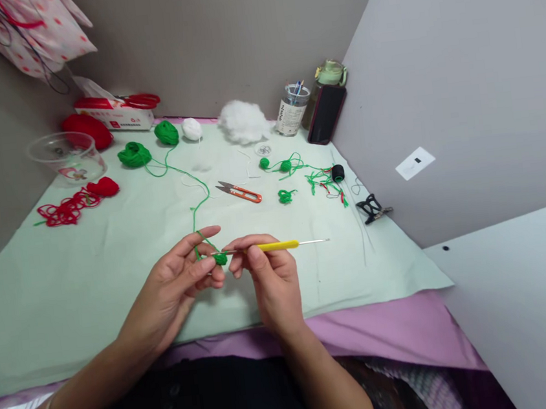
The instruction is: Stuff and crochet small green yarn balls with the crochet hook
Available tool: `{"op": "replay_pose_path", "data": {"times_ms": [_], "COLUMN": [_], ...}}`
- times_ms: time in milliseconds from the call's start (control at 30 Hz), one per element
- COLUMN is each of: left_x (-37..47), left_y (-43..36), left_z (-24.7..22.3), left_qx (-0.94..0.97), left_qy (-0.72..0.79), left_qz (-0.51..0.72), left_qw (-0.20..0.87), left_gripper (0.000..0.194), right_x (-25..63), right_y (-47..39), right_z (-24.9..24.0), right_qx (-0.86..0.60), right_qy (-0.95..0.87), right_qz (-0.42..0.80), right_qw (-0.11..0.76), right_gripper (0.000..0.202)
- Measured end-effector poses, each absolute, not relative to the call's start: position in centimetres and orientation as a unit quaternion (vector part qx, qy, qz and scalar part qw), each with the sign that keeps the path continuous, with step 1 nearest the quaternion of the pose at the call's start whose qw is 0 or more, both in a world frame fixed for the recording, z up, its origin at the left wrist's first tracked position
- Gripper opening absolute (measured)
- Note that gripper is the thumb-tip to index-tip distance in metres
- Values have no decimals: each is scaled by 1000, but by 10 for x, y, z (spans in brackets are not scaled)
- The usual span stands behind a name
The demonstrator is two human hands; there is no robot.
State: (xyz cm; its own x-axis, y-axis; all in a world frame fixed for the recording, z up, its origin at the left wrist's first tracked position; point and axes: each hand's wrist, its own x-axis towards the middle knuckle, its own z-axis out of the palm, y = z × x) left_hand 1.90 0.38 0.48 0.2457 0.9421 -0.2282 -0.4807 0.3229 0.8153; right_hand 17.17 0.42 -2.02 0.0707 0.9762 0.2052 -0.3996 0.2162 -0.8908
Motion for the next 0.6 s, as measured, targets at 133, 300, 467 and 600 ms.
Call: {"op": "replay_pose_path", "data": {"times_ms": [133, 300, 467, 600], "left_x": [19, 18, 17, 20], "left_y": [4, 3, 2, 0], "left_z": [6, 6, 1, 0], "left_qx": [309, 339, 391, 394], "left_qy": [368, 373, 391, 412], "left_qz": [482, 489, 502, 512], "left_qw": [732, 712, 665, 643], "left_gripper": [40, 39, 42, 48], "right_x": [173, 178, 182, 182], "right_y": [6, -1, -9, -12], "right_z": [-19, -18, -11, -15], "right_qx": [-319, -331, -370, -364], "right_qy": [-416, -508, -653, -753], "right_qz": [551, 469, 296, 155], "right_qw": [649, 643, 591, 526], "right_gripper": [16, 21, 25, 32]}}
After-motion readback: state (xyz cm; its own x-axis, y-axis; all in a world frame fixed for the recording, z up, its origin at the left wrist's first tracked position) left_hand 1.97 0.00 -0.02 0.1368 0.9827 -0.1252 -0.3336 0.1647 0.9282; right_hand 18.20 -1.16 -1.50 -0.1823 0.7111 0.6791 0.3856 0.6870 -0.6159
